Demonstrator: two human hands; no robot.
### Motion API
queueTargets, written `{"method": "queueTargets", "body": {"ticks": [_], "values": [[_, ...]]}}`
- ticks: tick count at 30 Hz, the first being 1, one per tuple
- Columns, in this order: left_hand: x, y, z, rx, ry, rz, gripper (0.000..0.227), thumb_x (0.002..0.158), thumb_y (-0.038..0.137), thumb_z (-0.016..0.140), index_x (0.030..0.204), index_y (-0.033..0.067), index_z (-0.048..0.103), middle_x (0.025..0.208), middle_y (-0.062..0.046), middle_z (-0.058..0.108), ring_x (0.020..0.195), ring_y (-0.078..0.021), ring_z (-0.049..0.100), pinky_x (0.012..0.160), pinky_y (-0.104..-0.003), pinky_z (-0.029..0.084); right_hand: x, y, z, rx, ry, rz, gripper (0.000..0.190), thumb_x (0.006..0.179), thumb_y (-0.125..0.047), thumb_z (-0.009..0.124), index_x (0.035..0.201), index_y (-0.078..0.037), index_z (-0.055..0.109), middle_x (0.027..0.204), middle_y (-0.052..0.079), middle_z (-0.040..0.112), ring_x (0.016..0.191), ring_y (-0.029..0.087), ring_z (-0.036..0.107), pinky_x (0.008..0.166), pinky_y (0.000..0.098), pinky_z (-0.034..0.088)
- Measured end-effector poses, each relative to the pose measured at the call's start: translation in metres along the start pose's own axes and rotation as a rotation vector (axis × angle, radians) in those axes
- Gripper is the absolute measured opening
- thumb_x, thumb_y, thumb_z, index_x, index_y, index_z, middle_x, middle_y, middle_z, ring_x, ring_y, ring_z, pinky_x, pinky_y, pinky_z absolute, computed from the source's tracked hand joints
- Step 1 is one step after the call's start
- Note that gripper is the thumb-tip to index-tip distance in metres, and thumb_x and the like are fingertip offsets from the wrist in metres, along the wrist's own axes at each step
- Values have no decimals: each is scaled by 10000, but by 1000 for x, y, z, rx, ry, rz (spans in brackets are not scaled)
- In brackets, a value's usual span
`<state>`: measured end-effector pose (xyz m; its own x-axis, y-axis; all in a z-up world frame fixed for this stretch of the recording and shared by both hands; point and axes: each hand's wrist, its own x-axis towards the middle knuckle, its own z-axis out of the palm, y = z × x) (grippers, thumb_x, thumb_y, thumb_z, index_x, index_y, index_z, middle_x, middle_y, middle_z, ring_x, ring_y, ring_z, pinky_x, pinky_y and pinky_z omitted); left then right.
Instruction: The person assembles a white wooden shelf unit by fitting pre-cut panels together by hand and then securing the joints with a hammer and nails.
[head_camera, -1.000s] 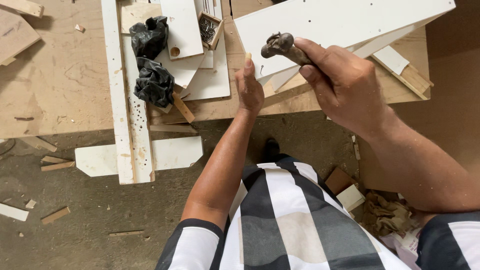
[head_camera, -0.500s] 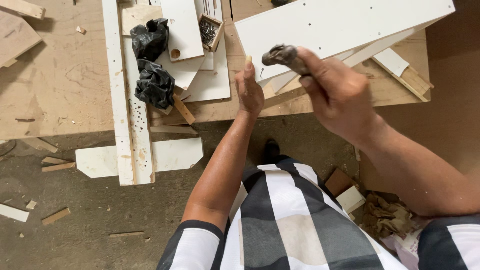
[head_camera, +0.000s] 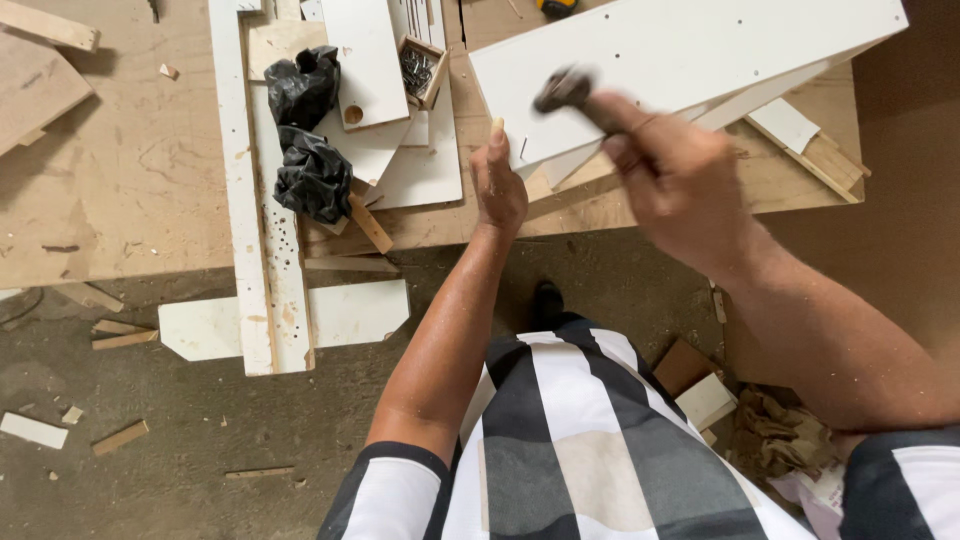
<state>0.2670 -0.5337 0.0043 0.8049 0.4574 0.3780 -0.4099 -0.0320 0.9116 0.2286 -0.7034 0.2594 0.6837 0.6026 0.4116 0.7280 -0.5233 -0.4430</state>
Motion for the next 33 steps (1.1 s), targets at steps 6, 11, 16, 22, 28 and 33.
{"method": "queueTargets", "body": {"ticks": [6, 11, 16, 22, 28, 33], "values": [[5, 26, 5, -504, 8, -379, 525, 1025, 504, 538, 737, 65, 530, 712, 16, 463, 728, -115, 398, 697, -317, 325, 3, 1, 2, 99, 146, 47, 306, 1194, -187, 520, 1425, -17, 629, 716, 5, 590, 534, 72, 508, 432, 254, 415], [7, 30, 3, -393, 3, -388, 574, 1016, 580, 497, 687, 111, 493, 656, 28, 448, 668, -114, 395, 681, -323, 336, -6, 10, 7, 156, 51, 190, 271, 1206, -239, 508, 1304, -17, 629, 704, -29, 553, 526, 50, 484, 432, 241, 363], [8, 30, 1, -343, -4, -357, 582, 1049, 564, 475, 711, 95, 545, 643, 7, 476, 633, -131, 410, 674, -330, 381, 0, 25, 15, 143, -2, 232, 367, 1110, -363, 672, 1150, 2, 670, 642, -24, 528, 481, 63, 463, 394, 250, 342], [13, 50, -4, -500, -67, -390, 601, 1012, 534, 485, 1139, -27, 657, 963, -67, 662, 953, -176, 592, 902, -340, 450, 38, 22, 51, 106, -92, 165, 352, 1044, -364, 752, 929, -37, 691, 578, 0, 527, 426, 106, 438, 373, 283, 339], [4, 19, -7, -442, -59, -366, 596, 1078, 539, 500, 949, -24, 646, 891, -71, 566, 895, -157, 489, 863, -357, 373, 45, 9, 60, 82, -58, 131, 313, 1047, -243, 764, 820, -49, 668, 533, 2, 548, 460, 104, 535, 425, 310, 379], [2, 11, -4, -408, -71, -287, 611, 1024, 585, 504, 839, 17, 635, 936, -62, 547, 959, -164, 512, 887, -357, 393, 44, 10, 62, 11, -70, 81, 223, 1032, -178, 749, 854, -60, 686, 543, 13, 580, 459, 132, 568, 428, 316, 404]]}}
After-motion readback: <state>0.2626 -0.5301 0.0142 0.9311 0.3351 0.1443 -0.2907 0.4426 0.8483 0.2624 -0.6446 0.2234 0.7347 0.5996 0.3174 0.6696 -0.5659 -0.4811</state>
